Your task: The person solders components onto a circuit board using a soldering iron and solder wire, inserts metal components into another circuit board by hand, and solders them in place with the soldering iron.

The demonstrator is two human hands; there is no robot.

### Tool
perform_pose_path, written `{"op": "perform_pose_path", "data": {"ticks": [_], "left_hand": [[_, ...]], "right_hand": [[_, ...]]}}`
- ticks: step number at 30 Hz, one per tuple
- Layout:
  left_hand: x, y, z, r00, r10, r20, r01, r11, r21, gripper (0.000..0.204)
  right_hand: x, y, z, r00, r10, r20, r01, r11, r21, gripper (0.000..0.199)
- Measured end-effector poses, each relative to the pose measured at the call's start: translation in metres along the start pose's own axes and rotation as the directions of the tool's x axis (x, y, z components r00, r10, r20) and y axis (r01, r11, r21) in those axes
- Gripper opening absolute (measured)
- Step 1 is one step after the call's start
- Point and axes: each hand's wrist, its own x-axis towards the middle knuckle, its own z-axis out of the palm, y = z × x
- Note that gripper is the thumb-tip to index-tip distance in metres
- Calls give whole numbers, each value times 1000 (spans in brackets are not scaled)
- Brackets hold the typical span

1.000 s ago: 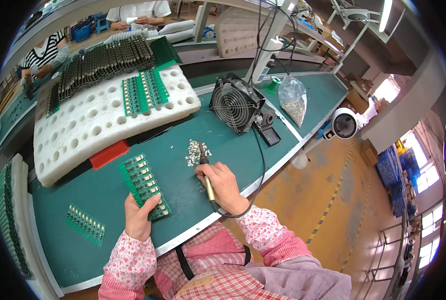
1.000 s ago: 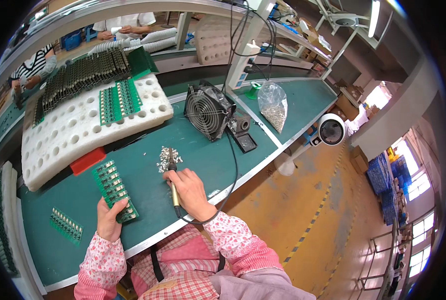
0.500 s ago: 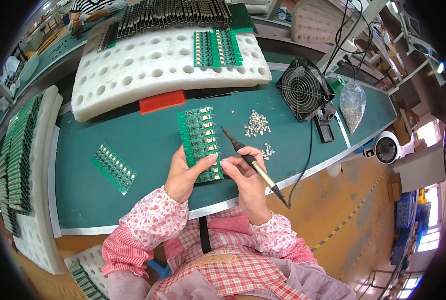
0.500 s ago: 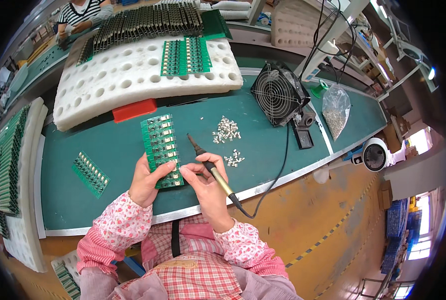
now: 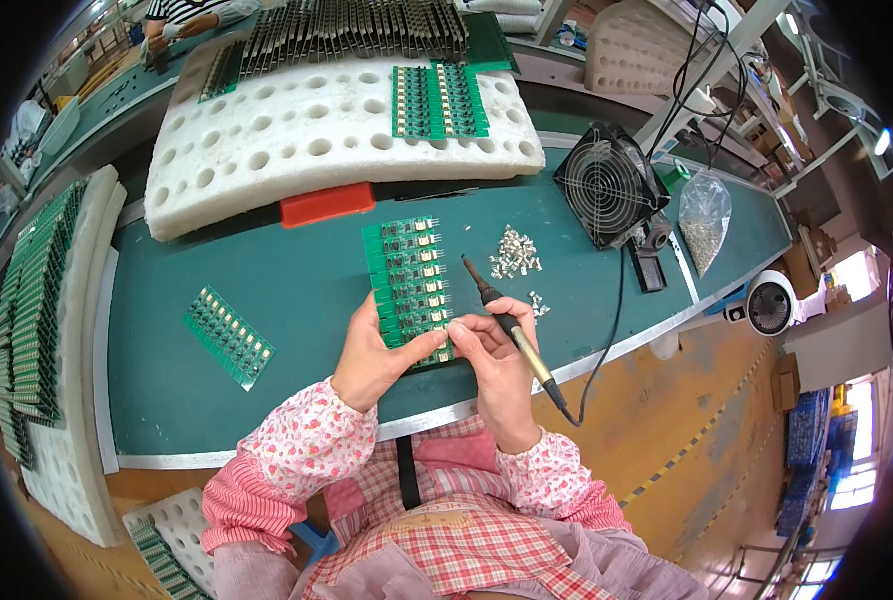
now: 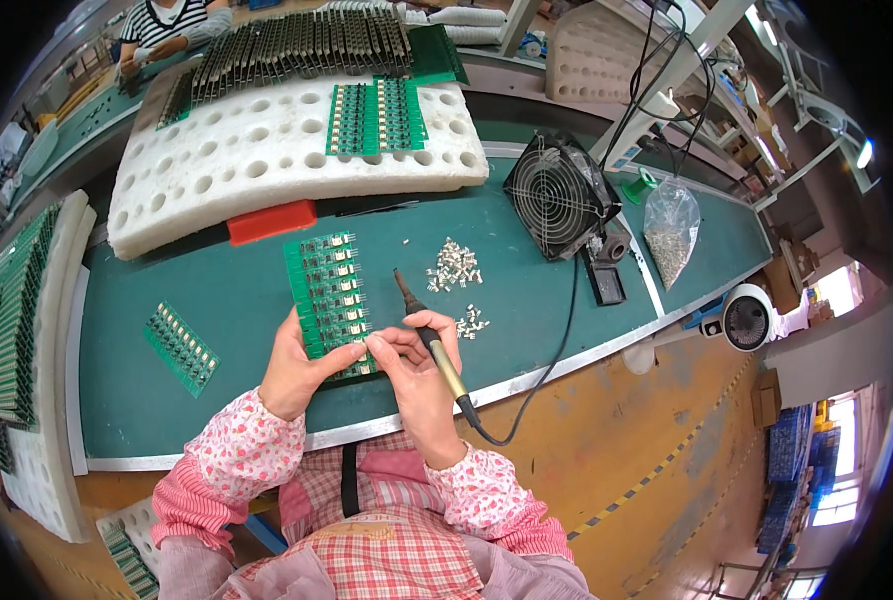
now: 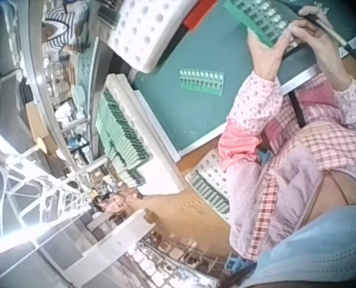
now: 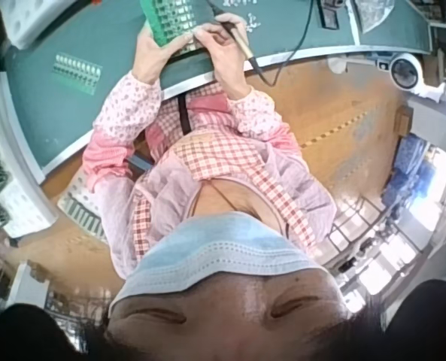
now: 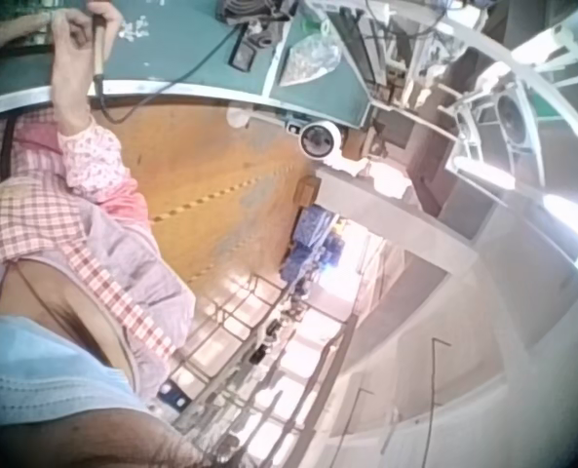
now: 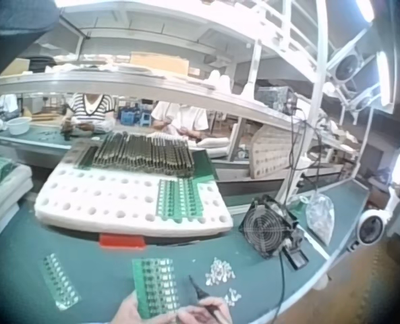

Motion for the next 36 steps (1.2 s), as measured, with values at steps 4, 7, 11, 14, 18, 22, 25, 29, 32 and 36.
{"op": "perform_pose_path", "data": {"ticks": [4, 7, 11, 14, 18, 22, 25, 29, 32, 36], "left_hand": [[3, 1, 0, 998, -56, 5, 56, 997, -52, 52], [2, 3, -1, 999, -47, -2, 46, 998, -48, 51], [-1, 0, -1, 999, 18, -33, -21, 996, -91, 47], [0, -11, 2, 1000, 12, -20, -14, 991, -132, 47], [-3, -9, 6, 999, 27, -21, -30, 990, -139, 43], [-6, -12, 6, 997, 41, -67, -47, 995, -85, 42], [-3, -10, 4, 994, 87, -60, -88, 996, -5, 38], [-1, -5, 6, 998, 56, -19, -57, 997, -54, 33], [-5, 2, 4, 998, 57, -29, -58, 998, -39, 24], [-3, 2, 4, 999, 52, 6, -52, 998, -29, 24]], "right_hand": [[2, -3, -1, 1000, 20, 4, -20, 1000, -9, 41], [3, -4, 1, 999, 32, 39, -31, 999, -26, 40], [-3, -1, 9, 995, -88, 48, 91, 993, -74, 38], [-4, 1, 2, 993, -110, 39, 114, 986, -121, 37], [-7, -3, 5, 991, -124, 57, 131, 979, -156, 33], [-7, 5, 6, 985, -163, 54, 171, 963, -211, 29], [-8, 7, 9, 976, -212, 50, 218, 952, -213, 28], [-10, 1, 9, 983, -181, 33, 185, 968, -170, 29], [-9, 2, 7, 990, -126, 62, 132, 986, -100, 29], [-12, 0, 7, 980, -181, 80, 193, 966, -174, 24]]}}
